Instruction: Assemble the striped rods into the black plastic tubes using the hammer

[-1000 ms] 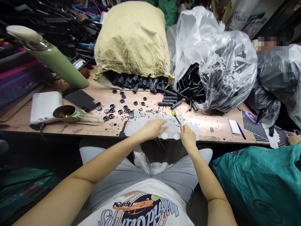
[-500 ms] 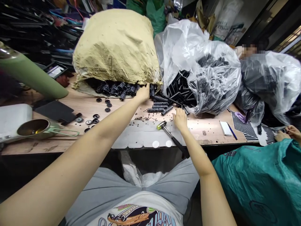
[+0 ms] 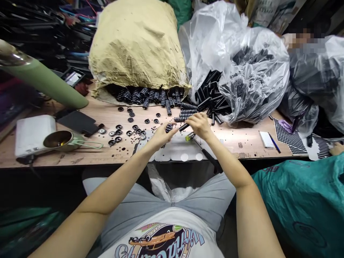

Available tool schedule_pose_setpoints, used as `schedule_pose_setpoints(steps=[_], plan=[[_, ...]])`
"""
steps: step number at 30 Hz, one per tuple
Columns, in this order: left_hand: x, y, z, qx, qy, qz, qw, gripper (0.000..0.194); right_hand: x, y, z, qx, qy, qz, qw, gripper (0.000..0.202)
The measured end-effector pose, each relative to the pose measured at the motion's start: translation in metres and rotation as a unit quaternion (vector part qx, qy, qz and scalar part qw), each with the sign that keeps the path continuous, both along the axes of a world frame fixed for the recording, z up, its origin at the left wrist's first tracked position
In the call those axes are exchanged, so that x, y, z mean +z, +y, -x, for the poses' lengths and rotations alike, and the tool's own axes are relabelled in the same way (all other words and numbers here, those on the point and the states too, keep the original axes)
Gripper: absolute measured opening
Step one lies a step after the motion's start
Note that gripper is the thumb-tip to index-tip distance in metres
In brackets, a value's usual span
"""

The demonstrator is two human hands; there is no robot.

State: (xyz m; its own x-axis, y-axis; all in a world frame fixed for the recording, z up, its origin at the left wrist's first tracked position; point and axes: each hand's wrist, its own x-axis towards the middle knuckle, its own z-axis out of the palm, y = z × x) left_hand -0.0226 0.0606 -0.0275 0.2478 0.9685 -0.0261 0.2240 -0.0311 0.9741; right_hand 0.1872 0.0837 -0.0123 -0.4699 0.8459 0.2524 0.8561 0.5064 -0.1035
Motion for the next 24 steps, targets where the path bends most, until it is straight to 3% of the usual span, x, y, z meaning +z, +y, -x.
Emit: schedule_pose_setpoints(steps=[2,4,5,9,13,15,19,24], plan=[[-0.001,-0.009,-0.004,-0.063,-0.068,0.092,0.992,0.035,0.003,-0.022,0.010,0.028,0.031,0.002,0.999,0.032],[-0.003,-0.016,-0.007,-0.080,-0.113,0.127,0.982,0.036,0.005,-0.038,0.016,0.006,0.068,-0.002,0.998,0.031],[-0.005,-0.019,-0.007,-0.066,-0.127,0.124,0.982,0.037,0.007,-0.045,0.018,-0.009,0.088,0.000,0.996,0.036],[-0.010,-0.029,-0.008,-0.012,-0.106,0.061,0.992,0.036,0.006,-0.062,0.025,-0.036,0.141,0.041,0.989,0.092],[-0.018,-0.033,-0.009,-0.030,-0.065,-0.015,0.997,0.034,-0.005,-0.067,0.038,-0.085,0.149,0.041,0.984,0.096],[-0.024,-0.035,-0.007,-0.047,-0.089,0.005,0.995,0.035,-0.012,-0.068,0.041,-0.099,0.169,0.037,0.980,0.100],[-0.032,-0.042,0.000,-0.054,-0.198,0.125,0.971,0.045,-0.021,-0.075,0.041,-0.058,0.245,0.066,0.966,0.111],[-0.029,-0.043,0.002,-0.037,-0.221,0.138,0.965,0.053,-0.022,-0.092,0.045,0.042,0.319,0.107,0.941,0.114]])
